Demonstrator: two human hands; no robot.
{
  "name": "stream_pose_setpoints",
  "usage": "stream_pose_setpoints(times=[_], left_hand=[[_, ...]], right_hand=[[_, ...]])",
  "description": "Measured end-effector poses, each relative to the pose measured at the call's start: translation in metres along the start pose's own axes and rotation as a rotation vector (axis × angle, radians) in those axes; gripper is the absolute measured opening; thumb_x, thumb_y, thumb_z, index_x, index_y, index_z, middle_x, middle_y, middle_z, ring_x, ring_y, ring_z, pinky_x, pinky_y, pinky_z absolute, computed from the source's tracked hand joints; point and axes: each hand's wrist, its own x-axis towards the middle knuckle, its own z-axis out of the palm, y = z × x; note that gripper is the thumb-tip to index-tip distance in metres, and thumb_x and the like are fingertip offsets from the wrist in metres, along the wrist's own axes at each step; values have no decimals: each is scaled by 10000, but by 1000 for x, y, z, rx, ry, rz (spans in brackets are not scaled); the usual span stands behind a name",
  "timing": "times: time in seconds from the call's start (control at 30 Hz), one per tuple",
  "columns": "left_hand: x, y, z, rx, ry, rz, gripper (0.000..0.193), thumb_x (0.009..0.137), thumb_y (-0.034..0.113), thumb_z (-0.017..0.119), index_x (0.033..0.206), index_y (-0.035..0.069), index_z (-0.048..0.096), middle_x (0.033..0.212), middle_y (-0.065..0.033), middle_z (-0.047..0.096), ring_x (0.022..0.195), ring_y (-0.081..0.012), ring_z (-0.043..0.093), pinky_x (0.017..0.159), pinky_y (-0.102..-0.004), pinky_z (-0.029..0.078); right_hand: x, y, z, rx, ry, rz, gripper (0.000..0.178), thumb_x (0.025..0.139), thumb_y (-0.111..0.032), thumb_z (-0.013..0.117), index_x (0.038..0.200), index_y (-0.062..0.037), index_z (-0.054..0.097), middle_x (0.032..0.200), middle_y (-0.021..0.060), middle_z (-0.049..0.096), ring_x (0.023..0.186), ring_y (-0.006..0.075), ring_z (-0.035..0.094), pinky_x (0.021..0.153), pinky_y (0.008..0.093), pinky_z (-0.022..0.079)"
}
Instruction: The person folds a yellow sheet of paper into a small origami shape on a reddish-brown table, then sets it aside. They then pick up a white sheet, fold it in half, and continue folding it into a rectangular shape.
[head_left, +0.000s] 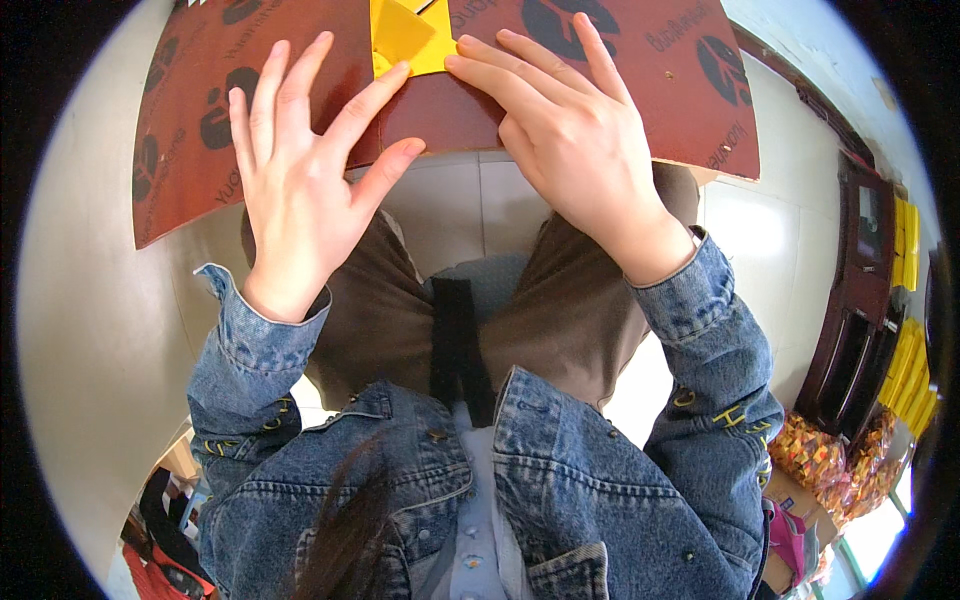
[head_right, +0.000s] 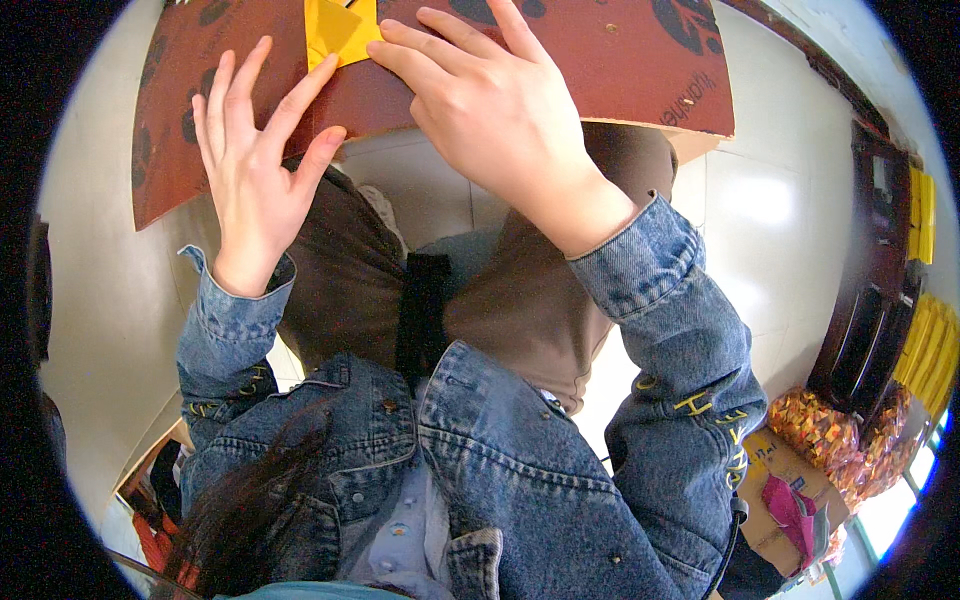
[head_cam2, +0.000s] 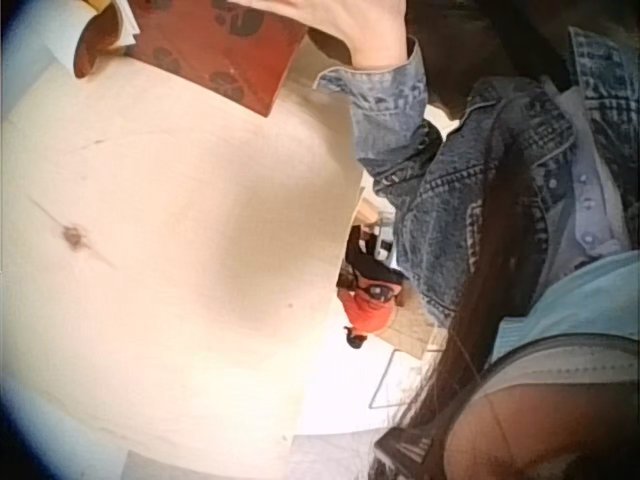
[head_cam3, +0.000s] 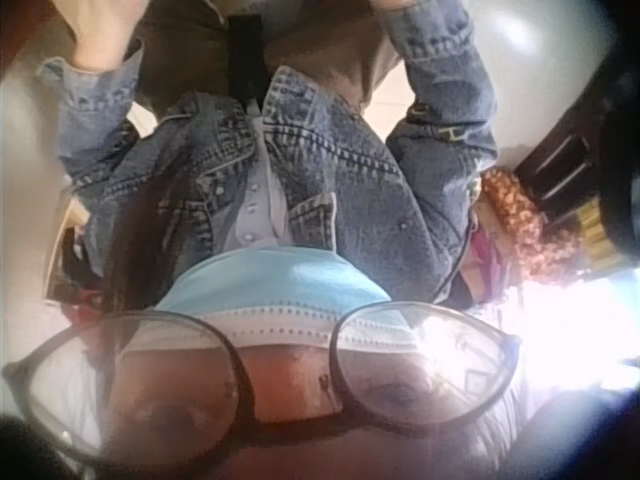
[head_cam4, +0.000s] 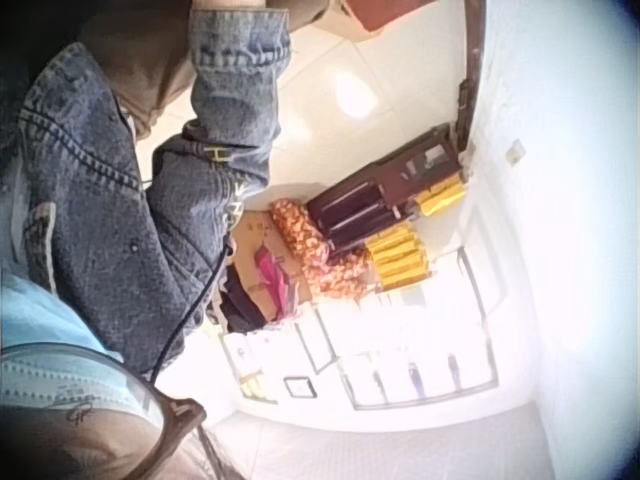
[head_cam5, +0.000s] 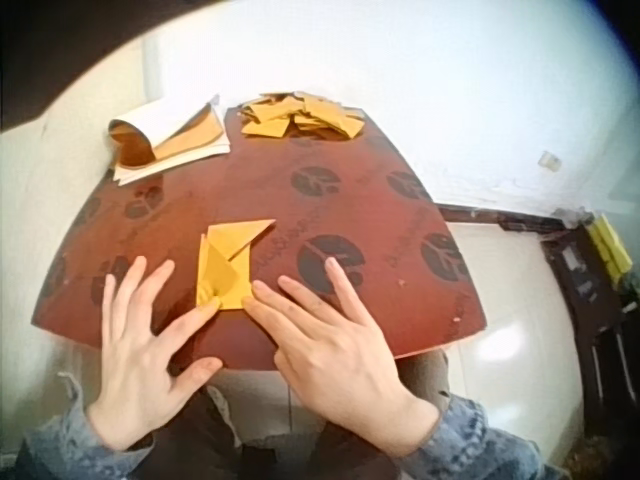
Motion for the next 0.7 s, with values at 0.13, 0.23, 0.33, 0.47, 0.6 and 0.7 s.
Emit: stream_pose_setpoints(times=[0.13, 0.23, 0.33, 0.47, 0.6, 0.7], left_hand=[[1, 0, -1, -83, 30, -36, 430, 945, 437, 706, 1362, 330, 699, 1613, -90, 422, 1505, -392, 334, 1208, -656, 235], [5, -6, -1, -210, 6, -118, 413, 913, 517, 736, 1293, 354, 740, 1572, -134, 467, 1506, -399, 329, 1206, -661, 238], [2, -4, -2, -137, 4, -96, 378, 947, 465, 713, 1307, 351, 733, 1578, -128, 470, 1512, -394, 327, 1219, -645, 217], [-5, 4, -2, -99, -19, -85, 378, 1016, 443, 619, 1370, 332, 693, 1589, -141, 462, 1525, -386, 317, 1219, -654, 194], [2, -7, -2, -232, -63, -147, 369, 1070, 476, 506, 1339, 335, 716, 1585, -118, 478, 1533, -370, 306, 1232, -647, 161], [10, -17, -4, -384, -87, -179, 388, 1093, 482, 446, 1317, 341, 729, 1582, -101, 487, 1540, -360, 290, 1244, -640, 118]], right_hand=[[-4, 1, 3, -95, 27, 15, 447, 930, -51, 626, 1356, -179, 673, 1398, 30, 671, 1357, 224, 585, 1250, 504, 283], [-5, 2, 7, -79, 36, 20, 448, 952, -48, 605, 1375, -187, 662, 1407, 30, 666, 1368, 221, 577, 1244, 503, 303], [-8, 0, 8, -70, 39, 20, 447, 970, -53, 591, 1389, -196, 653, 1413, 27, 662, 1376, 217, 570, 1237, 500, 320], [-8, 1, 5, -77, 44, 31, 455, 970, -57, 590, 1399, -201, 642, 1422, 30, 655, 1380, 222, 565, 1234, 489, 328], [-4, -1, 2, -41, 45, 34, 465, 960, -52, 589, 1401, -195, 633, 1430, 31, 647, 1386, 225, 558, 1231, 479, 333], [-4, -3, 0, -54, 51, 45, 466, 957, -49, 588, 1400, -187, 627, 1433, 33, 644, 1393, 226, 549, 1230, 472, 335]])
